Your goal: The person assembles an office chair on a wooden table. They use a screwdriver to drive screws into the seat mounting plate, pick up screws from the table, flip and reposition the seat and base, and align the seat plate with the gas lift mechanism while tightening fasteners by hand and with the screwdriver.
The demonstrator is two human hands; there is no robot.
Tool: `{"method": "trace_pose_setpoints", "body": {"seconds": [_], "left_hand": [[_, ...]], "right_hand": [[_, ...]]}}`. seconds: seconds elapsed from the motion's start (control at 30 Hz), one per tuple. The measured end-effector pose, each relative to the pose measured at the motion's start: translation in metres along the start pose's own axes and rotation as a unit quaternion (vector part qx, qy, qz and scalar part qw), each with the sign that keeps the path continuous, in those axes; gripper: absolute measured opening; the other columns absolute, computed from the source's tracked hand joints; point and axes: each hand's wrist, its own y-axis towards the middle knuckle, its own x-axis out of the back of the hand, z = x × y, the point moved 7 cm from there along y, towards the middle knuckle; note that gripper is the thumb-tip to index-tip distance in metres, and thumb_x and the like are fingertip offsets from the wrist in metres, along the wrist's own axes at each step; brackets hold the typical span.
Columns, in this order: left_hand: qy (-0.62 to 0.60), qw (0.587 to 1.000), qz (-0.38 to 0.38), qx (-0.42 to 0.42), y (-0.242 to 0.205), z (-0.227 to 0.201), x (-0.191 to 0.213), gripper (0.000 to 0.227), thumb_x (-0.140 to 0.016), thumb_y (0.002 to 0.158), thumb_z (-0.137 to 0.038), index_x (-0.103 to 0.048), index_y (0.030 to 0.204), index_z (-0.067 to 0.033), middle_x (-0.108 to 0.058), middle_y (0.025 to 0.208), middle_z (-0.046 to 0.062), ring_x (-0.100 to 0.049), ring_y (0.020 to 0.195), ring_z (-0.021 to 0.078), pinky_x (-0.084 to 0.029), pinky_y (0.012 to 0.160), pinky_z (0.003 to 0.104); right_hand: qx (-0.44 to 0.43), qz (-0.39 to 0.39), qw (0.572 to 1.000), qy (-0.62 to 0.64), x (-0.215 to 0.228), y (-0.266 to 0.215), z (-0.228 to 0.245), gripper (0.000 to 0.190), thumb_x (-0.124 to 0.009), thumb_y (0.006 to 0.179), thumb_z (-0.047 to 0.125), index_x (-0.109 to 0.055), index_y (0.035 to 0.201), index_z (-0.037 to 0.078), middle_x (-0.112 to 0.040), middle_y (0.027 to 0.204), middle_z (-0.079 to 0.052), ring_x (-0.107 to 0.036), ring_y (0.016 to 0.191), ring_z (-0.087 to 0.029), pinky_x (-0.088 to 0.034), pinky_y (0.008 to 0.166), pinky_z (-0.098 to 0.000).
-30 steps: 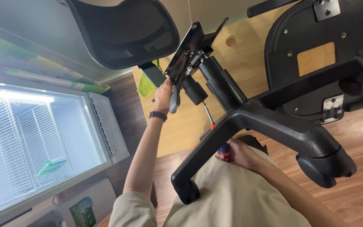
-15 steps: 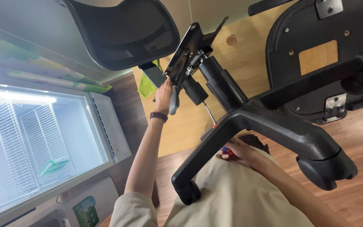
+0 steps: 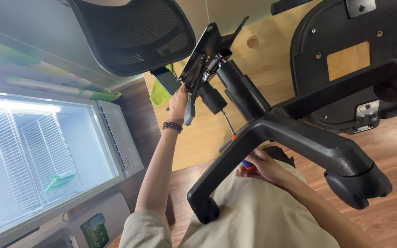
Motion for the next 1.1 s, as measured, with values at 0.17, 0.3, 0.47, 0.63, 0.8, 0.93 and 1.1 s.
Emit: {"method": "trace_pose_setpoints", "body": {"seconds": [0.17, 0.3, 0.47, 0.63, 0.8, 0.93, 1.1], "left_hand": [[0.029, 1.000, -0.005, 0.006, 0.000, 0.037, -0.029, 0.021, -0.066, 0.098, -0.021, -0.056, 0.105, -0.0035, -0.068, 0.097, 0.019, -0.067, 0.093, 0.0405, -0.053, 0.076, 0.048], [0.009, 1.000, -0.010, 0.001, -0.001, -0.003, 0.005, 0.029, -0.075, 0.092, -0.022, -0.055, 0.096, -0.0003, -0.067, 0.091, 0.022, -0.065, 0.089, 0.0436, -0.052, 0.072, 0.051], [0.015, 1.000, -0.010, -0.011, -0.001, 0.008, -0.006, 0.016, -0.066, 0.091, -0.008, -0.056, 0.100, -0.0003, -0.067, 0.093, 0.022, -0.066, 0.089, 0.0421, -0.053, 0.074, 0.050], [0.015, 1.000, -0.014, -0.011, -0.001, 0.013, -0.010, 0.017, -0.068, 0.091, -0.009, -0.056, 0.101, -0.0007, -0.068, 0.093, 0.022, -0.066, 0.089, 0.0422, -0.053, 0.073, 0.049], [0.017, 0.998, -0.037, -0.042, -0.004, 0.005, -0.002, 0.019, -0.064, 0.087, 0.000, -0.057, 0.105, -0.0006, -0.068, 0.094, 0.021, -0.066, 0.090, 0.0424, -0.052, 0.075, 0.049], [0.007, 1.000, -0.011, -0.006, -0.002, 0.006, -0.004, 0.023, -0.070, 0.084, -0.004, -0.055, 0.100, 0.0013, -0.067, 0.091, 0.022, -0.065, 0.087, 0.0433, -0.052, 0.071, 0.050], [0.031, 0.999, -0.008, 0.010, 0.000, 0.027, -0.023, 0.022, -0.068, 0.088, 0.000, -0.056, 0.106, -0.0034, -0.069, 0.099, 0.019, -0.067, 0.090, 0.0414, -0.054, 0.075, 0.049]], "right_hand": [[0.000, 0.007, 1.000, 0.003, 0.007, 0.003, -0.010, 0.044, -0.054, 0.100, 0.034, -0.051, 0.139, 0.015, -0.060, 0.078, -0.006, -0.060, 0.069, -0.012, -0.055, 0.070, -0.0299], [-0.013, 0.011, 1.000, -0.007, -0.001, -0.003, 0.000, 0.044, -0.055, 0.097, 0.038, -0.051, 0.137, 0.020, -0.057, 0.076, -0.004, -0.056, 0.068, -0.011, -0.053, 0.068, -0.0266], [-0.074, -0.044, 0.996, -0.017, 0.005, -0.010, -0.002, 0.044, -0.049, 0.099, 0.051, -0.051, 0.118, 0.011, -0.060, 0.077, -0.007, -0.059, 0.068, -0.014, -0.056, 0.069, -0.0287], [-0.070, -0.057, 0.994, -0.053, 0.034, -0.001, -0.027, 0.038, -0.054, 0.093, 0.044, -0.053, 0.109, 0.009, -0.061, 0.076, -0.006, -0.060, 0.067, -0.012, -0.055, 0.067, -0.0288], [-0.047, -0.148, 0.884, -0.442, 0.072, -0.012, -0.008, 0.066, -0.068, 0.083, 0.058, -0.064, 0.130, 0.012, -0.076, 0.085, -0.011, -0.074, 0.079, -0.019, -0.057, 0.081, -0.0314], [0.045, -0.114, 0.808, -0.576, 0.140, -0.058, -0.006, 0.063, -0.074, 0.083, 0.057, -0.072, 0.122, 0.008, -0.072, 0.106, -0.010, -0.069, 0.100, -0.020, -0.050, 0.092, -0.0324], [0.036, -0.162, 0.985, -0.048, 0.360, -0.107, 0.027, 0.053, -0.078, 0.077, 0.020, -0.061, 0.124, 0.004, -0.073, 0.113, -0.014, -0.073, 0.098, -0.025, -0.055, 0.089, -0.0426]]}}
